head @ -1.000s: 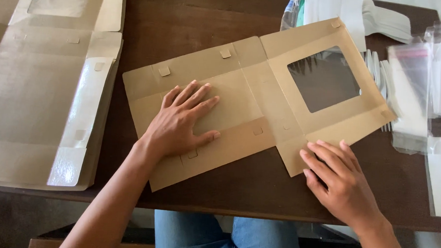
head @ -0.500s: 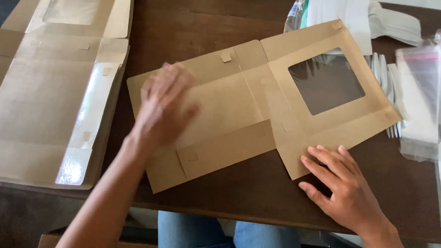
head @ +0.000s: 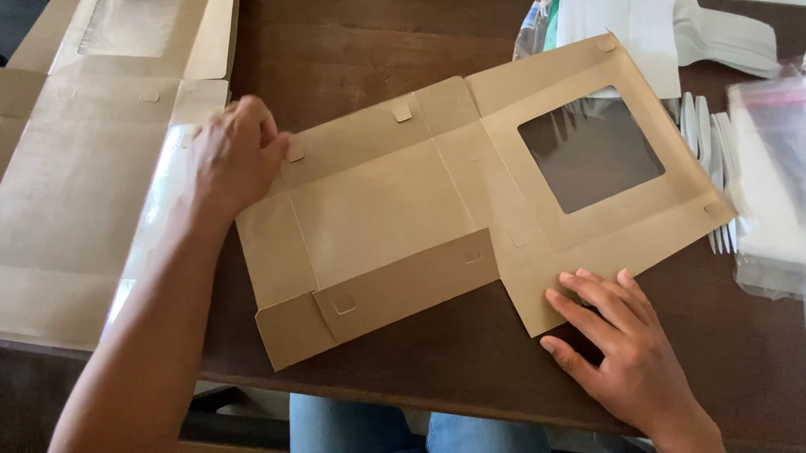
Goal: Assembling a cardboard box by folding its flaps and pressing them into place.
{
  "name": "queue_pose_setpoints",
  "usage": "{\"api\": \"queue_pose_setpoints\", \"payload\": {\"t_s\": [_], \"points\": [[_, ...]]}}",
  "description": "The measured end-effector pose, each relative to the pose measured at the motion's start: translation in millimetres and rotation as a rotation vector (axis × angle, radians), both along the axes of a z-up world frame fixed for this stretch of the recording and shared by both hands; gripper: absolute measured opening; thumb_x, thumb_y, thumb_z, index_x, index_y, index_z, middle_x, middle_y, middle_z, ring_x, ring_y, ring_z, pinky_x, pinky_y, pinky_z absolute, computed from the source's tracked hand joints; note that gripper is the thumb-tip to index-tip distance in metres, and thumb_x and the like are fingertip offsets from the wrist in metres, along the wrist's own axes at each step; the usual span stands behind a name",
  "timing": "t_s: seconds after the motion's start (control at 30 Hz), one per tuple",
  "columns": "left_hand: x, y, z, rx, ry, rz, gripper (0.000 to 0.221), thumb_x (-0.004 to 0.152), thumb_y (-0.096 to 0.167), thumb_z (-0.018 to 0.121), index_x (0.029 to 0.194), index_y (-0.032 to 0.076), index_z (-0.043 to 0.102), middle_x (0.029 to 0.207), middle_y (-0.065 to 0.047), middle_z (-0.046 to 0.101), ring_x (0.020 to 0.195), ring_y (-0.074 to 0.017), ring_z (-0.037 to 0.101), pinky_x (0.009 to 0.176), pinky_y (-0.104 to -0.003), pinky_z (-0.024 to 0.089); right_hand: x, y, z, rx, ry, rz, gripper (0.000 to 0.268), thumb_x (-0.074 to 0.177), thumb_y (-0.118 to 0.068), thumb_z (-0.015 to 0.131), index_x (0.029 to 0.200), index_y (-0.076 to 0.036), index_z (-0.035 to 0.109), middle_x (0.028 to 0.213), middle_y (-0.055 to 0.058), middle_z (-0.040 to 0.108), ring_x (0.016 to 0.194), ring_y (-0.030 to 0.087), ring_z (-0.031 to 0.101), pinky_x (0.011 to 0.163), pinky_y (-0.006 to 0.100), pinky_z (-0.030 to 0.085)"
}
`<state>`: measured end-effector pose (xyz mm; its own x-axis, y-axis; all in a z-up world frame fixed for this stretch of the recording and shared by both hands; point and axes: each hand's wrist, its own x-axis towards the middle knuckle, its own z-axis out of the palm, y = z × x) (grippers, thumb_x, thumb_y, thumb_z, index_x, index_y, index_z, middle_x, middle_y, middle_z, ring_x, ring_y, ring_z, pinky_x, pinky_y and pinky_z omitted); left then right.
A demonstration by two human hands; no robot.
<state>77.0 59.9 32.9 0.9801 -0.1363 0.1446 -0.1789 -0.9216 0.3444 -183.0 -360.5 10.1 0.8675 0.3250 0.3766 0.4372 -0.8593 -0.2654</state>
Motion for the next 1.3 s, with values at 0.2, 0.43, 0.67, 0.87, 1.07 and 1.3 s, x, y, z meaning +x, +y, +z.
{"api": "queue_pose_setpoints", "payload": {"t_s": [0.2,0.43,0.67,0.87,1.07,1.3], "points": [[-8.0,-10.7,43.3,-0.002,0.054,-0.003,0.018,0.101,0.029,0.057,0.104,0.011,0.055,0.108,-0.011,0.064,0.092,-0.0359,0.06,0.068,-0.053,0.044,0.1,-3.0,-5.2,-0.023,-0.035,0.0,0.044,0.091,-0.034,0.068,0.129,-0.012,0.068,0.14,0.008,0.062,0.132,0.028,0.06,0.122,0.056,0.038],[0.7,14.7,27.4,0.441,0.303,0.032,0.035,0.091,0.027,0.049,0.111,0.013,0.074,0.156,-0.015,0.037,0.143,-0.037,0.024,0.11,-0.059,0.029,-0.4,-3.4,-6.8,-0.02,-0.021,-0.01,0.044,0.09,-0.035,0.069,0.128,-0.014,0.068,0.14,0.007,0.062,0.131,0.027,0.059,0.122,0.055,0.037],[-33.0,-4.5,96.6,0.097,0.405,0.084,0.025,0.097,0.024,0.048,0.108,0.011,0.068,0.123,-0.012,0.064,0.115,-0.0307,0.05,0.094,-0.049,0.039,-0.5,-4.1,-6.8,-0.02,-0.022,-0.006,0.043,0.09,-0.035,0.068,0.128,-0.013,0.068,0.14,0.007,0.063,0.13,0.027,0.06,0.122,0.054,0.037],[-37.8,18.9,114.3,-0.317,0.255,0.114,0.002,0.098,0.017,0.063,0.099,0.015,0.062,0.086,-0.004,0.063,0.071,-0.0146,0.052,0.056,-0.034,0.04,-0.4,4.5,-6.3,-0.022,0.004,0.02,0.045,0.087,-0.031,0.071,0.129,-0.014,0.068,0.141,0.007,0.063,0.131,0.024,0.059,0.12,0.052,0.038],[-30.9,70.9,128.4,-0.066,0.047,0.09,0.018,0.099,0.031,0.069,0.108,0.016,0.074,0.102,-0.005,0.07,0.09,-0.0211,0.06,0.072,-0.041,0.044,3.6,61.5,0.0,0.038,-0.03,0.131,0.045,0.087,-0.029,0.075,0.129,-0.013,0.067,0.137,0.008,0.065,0.127,0.025,0.061,0.116,0.05,0.04],[-3.0,172.2,57.9,0.148,-0.259,-0.015,0.041,0.111,0.025,0.074,0.141,-0.002,0.067,0.118,-0.019,0.072,0.114,-0.0425,0.056,0.087,-0.055,0.042,9.2,119.0,5.2,0.012,-0.039,0.12,0.034,0.097,-0.029,0.065,0.125,-0.01,0.068,0.129,0.009,0.066,0.116,0.027,0.061,0.108,0.047,0.044]]}}
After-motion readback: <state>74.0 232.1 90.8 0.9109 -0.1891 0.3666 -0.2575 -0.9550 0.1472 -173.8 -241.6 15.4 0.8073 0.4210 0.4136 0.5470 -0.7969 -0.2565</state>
